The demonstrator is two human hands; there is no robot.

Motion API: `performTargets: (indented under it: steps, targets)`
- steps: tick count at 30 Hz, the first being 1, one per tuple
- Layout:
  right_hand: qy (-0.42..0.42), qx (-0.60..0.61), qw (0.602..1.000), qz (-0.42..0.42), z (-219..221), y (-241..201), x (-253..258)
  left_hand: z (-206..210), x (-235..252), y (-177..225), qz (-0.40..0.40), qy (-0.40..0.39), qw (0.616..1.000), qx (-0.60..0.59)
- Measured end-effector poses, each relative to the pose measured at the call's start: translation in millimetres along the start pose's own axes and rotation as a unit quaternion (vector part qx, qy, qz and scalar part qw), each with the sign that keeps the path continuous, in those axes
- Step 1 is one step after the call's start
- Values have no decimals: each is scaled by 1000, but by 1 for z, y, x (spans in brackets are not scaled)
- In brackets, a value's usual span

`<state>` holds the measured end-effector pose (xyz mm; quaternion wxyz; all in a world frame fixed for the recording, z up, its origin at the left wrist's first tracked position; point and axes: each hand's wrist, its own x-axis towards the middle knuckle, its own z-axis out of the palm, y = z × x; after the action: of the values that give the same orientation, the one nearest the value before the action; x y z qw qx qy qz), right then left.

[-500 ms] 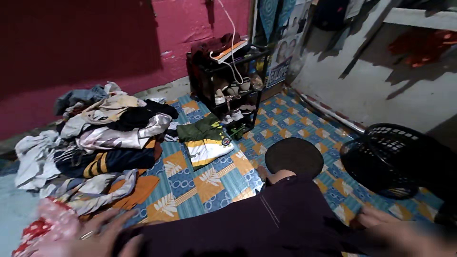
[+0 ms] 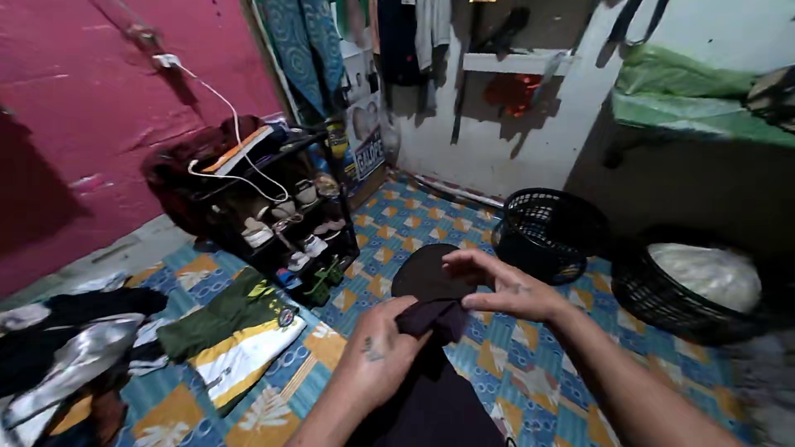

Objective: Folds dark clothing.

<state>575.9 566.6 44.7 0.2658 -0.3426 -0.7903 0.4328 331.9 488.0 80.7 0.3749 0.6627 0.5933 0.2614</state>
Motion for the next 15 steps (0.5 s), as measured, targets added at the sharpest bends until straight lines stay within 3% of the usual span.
performTargets:
  steps: [3,5,7,15]
  targets:
    - [-69,9,977,200,20,70,-7,1,-2,-5,-31,51,997,-39]
    - [-142,41,954,262,45,95,-13,3,-4,-6,-29,72,995,-60]
    - [-144,86,952,258,64,109,-15,4,-3,-7,-14,89,994,-64]
    - [-11,210,944,254,116,137,1,11,-15,-10,28,151,981,-115]
